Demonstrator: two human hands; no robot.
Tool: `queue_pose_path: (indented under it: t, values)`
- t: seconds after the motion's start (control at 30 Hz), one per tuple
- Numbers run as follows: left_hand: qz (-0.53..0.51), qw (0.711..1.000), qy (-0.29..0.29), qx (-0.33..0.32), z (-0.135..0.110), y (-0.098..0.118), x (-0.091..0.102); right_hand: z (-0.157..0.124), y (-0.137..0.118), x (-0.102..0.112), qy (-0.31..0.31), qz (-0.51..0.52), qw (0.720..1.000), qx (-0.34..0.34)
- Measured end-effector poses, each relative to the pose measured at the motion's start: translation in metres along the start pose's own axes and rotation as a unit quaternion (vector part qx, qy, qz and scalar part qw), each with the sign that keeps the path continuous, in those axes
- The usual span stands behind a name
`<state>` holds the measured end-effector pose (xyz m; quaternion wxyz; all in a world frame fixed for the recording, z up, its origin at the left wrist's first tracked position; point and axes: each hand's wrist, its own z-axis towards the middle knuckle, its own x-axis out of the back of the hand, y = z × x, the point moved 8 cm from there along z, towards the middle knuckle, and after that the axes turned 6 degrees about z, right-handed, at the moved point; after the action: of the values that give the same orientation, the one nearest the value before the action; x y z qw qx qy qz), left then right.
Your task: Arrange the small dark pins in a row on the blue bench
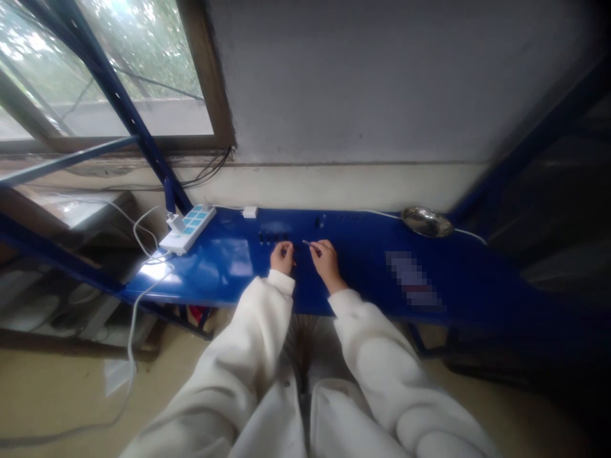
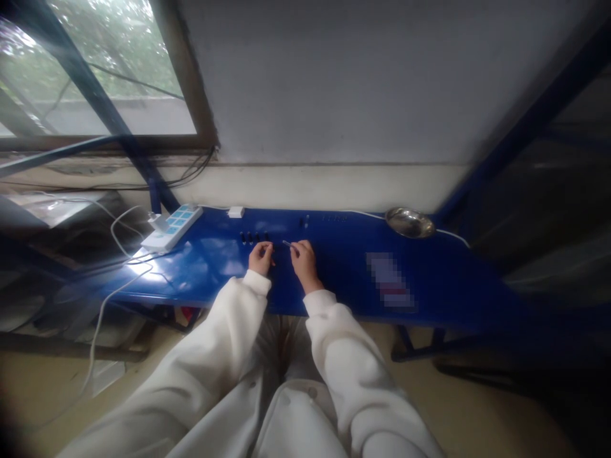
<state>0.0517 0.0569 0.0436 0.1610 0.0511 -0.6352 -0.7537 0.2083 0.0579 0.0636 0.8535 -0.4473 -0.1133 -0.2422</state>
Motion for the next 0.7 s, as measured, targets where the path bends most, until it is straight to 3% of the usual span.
queue_pose_path:
  t: [0.13, 0.37, 0.7]
  values:
    - [0.016, 0.999, -0.026, -0.010, -0.001, 0.002, -0.004, 0.000, -0.009, 0.001, -0.008, 0.013, 1.000, 0.018]
    - [0.014, 0.998, -0.057, -0.034, -0.002, 0.005, -0.010, -0.003, -0.018, -0.011, -0.087, 0.044, 0.995, 0.033]
    - [-0.034, 0.995, -0.088, 0.026, -0.004, 0.005, -0.012, -0.005, -0.015, -0.021, -0.127, 0.060, 0.989, 0.046]
